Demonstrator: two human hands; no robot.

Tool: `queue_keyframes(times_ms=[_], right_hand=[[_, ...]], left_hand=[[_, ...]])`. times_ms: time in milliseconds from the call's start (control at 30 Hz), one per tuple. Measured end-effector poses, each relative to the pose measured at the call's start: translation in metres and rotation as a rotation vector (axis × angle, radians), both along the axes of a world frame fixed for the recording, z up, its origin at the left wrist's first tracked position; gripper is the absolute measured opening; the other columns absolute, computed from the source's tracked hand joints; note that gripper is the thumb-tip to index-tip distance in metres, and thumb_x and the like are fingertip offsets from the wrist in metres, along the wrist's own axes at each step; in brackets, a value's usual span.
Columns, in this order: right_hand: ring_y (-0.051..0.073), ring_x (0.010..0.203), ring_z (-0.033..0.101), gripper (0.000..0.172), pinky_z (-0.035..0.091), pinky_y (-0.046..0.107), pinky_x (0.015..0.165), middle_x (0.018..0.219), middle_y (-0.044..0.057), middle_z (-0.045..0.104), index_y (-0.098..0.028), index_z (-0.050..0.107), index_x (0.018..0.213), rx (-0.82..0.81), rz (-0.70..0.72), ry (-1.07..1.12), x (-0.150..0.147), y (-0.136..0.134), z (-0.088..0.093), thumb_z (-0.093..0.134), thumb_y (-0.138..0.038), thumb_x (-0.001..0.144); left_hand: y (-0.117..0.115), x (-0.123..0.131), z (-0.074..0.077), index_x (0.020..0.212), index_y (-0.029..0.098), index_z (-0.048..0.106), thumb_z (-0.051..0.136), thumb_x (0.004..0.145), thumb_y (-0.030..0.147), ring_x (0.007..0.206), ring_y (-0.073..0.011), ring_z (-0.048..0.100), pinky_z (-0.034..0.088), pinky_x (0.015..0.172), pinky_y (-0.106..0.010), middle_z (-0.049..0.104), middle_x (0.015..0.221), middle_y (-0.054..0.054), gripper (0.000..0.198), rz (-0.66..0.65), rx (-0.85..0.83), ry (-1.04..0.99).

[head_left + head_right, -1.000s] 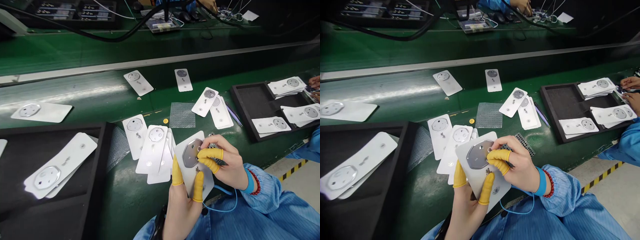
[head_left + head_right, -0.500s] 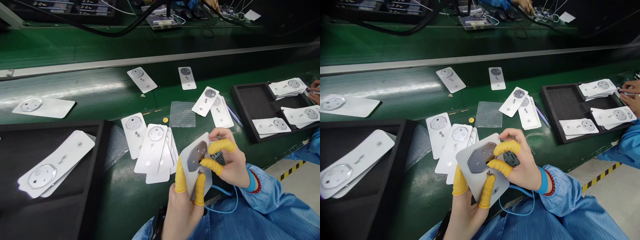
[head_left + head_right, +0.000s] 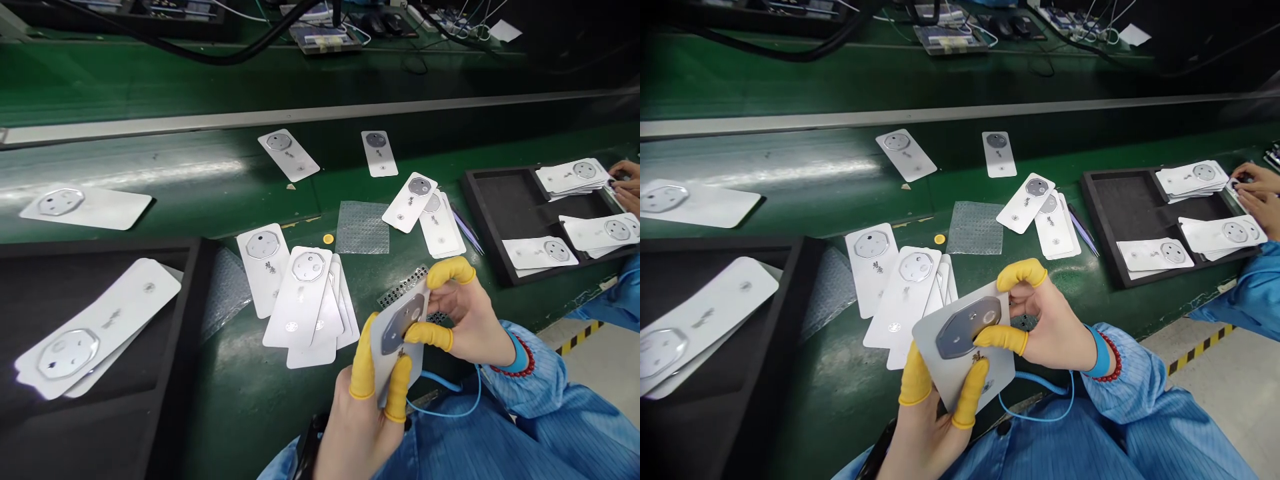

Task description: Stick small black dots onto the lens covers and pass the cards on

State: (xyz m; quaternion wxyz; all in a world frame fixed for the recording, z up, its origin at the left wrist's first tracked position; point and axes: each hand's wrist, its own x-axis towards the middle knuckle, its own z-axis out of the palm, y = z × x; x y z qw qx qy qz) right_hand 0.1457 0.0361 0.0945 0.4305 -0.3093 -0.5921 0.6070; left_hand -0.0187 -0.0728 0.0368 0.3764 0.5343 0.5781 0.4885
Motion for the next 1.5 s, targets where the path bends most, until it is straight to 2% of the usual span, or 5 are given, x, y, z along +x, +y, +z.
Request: queue_keyframes(times_ms=[467, 700, 1067, 1300, 1500], right_hand=[[0.013, 0.063, 0.068, 0.039, 0.063, 0.025, 0.056, 0.081, -0.002, 0.064, -0.028, 0.041, 0.1, -0.018, -0.094, -0.078, -0.008, -0.005, 0.0, 0.076, -0.033, 0.084], [0.011, 0.068, 0.07, 0.034, 0.062, 0.021, 0.06, 0.084, -0.003, 0.064, -0.027, 0.041, 0.104, -0.091, 0.062, -0.047, -0.008, -0.002, -0.011, 0.071, -0.034, 0.089], [0.022, 0.122, 0.062, 0.043, 0.055, 0.046, 0.103, 0.13, 0.01, 0.064, -0.028, 0.042, 0.142, 0.258, -0.11, -0.444, 0.032, -0.004, -0.037, 0.052, -0.025, 0.1], [0.03, 0.128, 0.058, 0.028, 0.04, 0.067, 0.108, 0.129, 0.012, 0.067, -0.023, 0.065, 0.12, 0.562, -0.165, -0.881, 0.061, -0.021, -0.094, 0.055, -0.013, 0.096], [0.024, 0.115, 0.06, 0.031, 0.05, 0.051, 0.102, 0.121, 0.012, 0.067, -0.021, 0.063, 0.124, 0.7, -0.234, -0.668, 0.043, -0.011, -0.058, 0.058, -0.013, 0.095]], left_hand=[[0.017, 0.0, 0.02, 0.147, 0.027, 0.043, 0.068, 0.085, 0.026, 0.117, -0.0305, 0.066, 0.059, 0.091, -0.04, 0.066, 0.132, -0.011, 0.067, -0.033, -0.068, -0.101], [0.051, -0.001, 0.036, 0.096, 0.021, 0.072, 0.071, 0.081, 0.026, 0.065, -0.0156, 0.072, 0.058, 0.058, -0.021, 0.079, 0.081, 0.0, 0.016, -0.041, -0.136, -0.238], [0.048, -0.018, 0.018, 0.086, 0.017, 0.07, 0.078, 0.075, 0.036, 0.056, -0.0139, 0.065, 0.053, 0.05, -0.019, 0.074, 0.07, -0.002, 0.024, 0.412, -0.148, -0.226], [0.06, -0.039, -0.006, 0.137, 0.016, 0.051, 0.073, 0.076, 0.046, 0.142, -0.0331, 0.037, 0.024, 0.119, -0.047, 0.052, 0.144, -0.016, 0.072, 0.323, -0.215, -0.02], [0.058, -0.008, -0.019, 0.083, 0.018, 0.076, 0.069, 0.072, 0.062, 0.086, -0.03, 0.07, 0.056, 0.081, -0.043, 0.077, 0.088, -0.01, 0.046, 0.047, -0.379, -0.26]])
